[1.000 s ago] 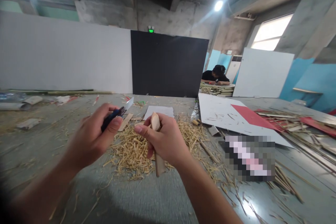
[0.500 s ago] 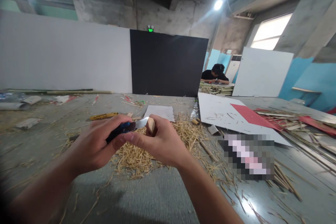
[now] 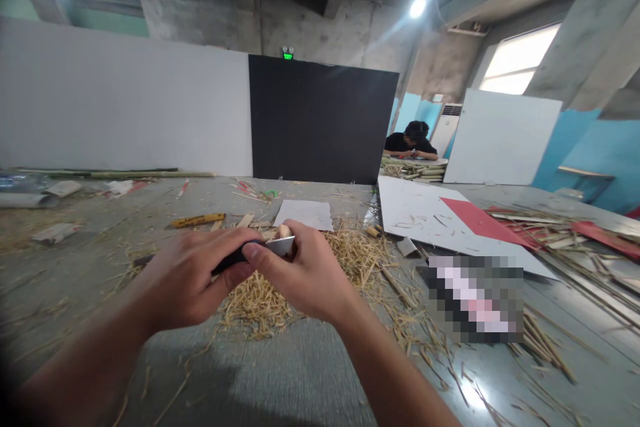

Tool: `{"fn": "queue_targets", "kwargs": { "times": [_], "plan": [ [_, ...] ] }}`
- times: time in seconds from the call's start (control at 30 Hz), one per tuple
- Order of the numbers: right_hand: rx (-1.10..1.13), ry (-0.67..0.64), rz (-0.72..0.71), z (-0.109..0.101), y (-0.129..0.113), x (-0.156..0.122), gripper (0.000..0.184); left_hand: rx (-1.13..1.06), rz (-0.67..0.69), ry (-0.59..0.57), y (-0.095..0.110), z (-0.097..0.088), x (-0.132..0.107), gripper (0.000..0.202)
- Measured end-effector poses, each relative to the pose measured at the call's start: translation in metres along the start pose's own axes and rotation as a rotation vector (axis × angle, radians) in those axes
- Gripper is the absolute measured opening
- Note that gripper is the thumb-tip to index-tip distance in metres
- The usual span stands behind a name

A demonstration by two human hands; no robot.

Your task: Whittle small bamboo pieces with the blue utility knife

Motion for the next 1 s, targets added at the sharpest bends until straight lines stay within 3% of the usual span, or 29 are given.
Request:
{"fn": "queue_targets", "kwargs": {
  "times": [0.13,0.3,0.53,0.8,0.9,1.0],
  "plan": [
    [0.033,-0.021,-0.023,0.001,-0.001,-0.001,0.035,0.071,-0.051,-0.036,-0.005,0.003,-0.001,0.03],
    [-0.086,-0.01,-0.07,-0.001,-0.003,-0.002,0.03,0.128,-0.072,-0.079,-0.007,0.005,-0.001,0.034],
    [-0.258,0.07,-0.054,-0.004,-0.002,-0.001,0.032,0.178,-0.122,-0.098,-0.011,0.005,-0.001,0.032],
    [-0.269,0.087,-0.03,-0.003,0.004,0.0,0.034,0.182,-0.159,-0.098,-0.011,0.011,-0.001,0.033],
    [-0.281,0.127,-0.002,-0.005,0.01,0.001,0.035,0.153,-0.193,-0.038,-0.02,0.006,-0.001,0.032],
    [-0.312,0.219,0.034,-0.016,0.012,0.002,0.043,0.105,-0.332,0.152,-0.049,-0.021,-0.006,0.032]
  ]
}}
Point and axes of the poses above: each hand's wrist, its own x-axis towards the middle knuckle, its own z-axis out of the palm, y = z × x, the point moved 10 cm from there along x, towards the middle knuckle, and after that the axes turned 4 degrees about y, right-handed, at the moved point
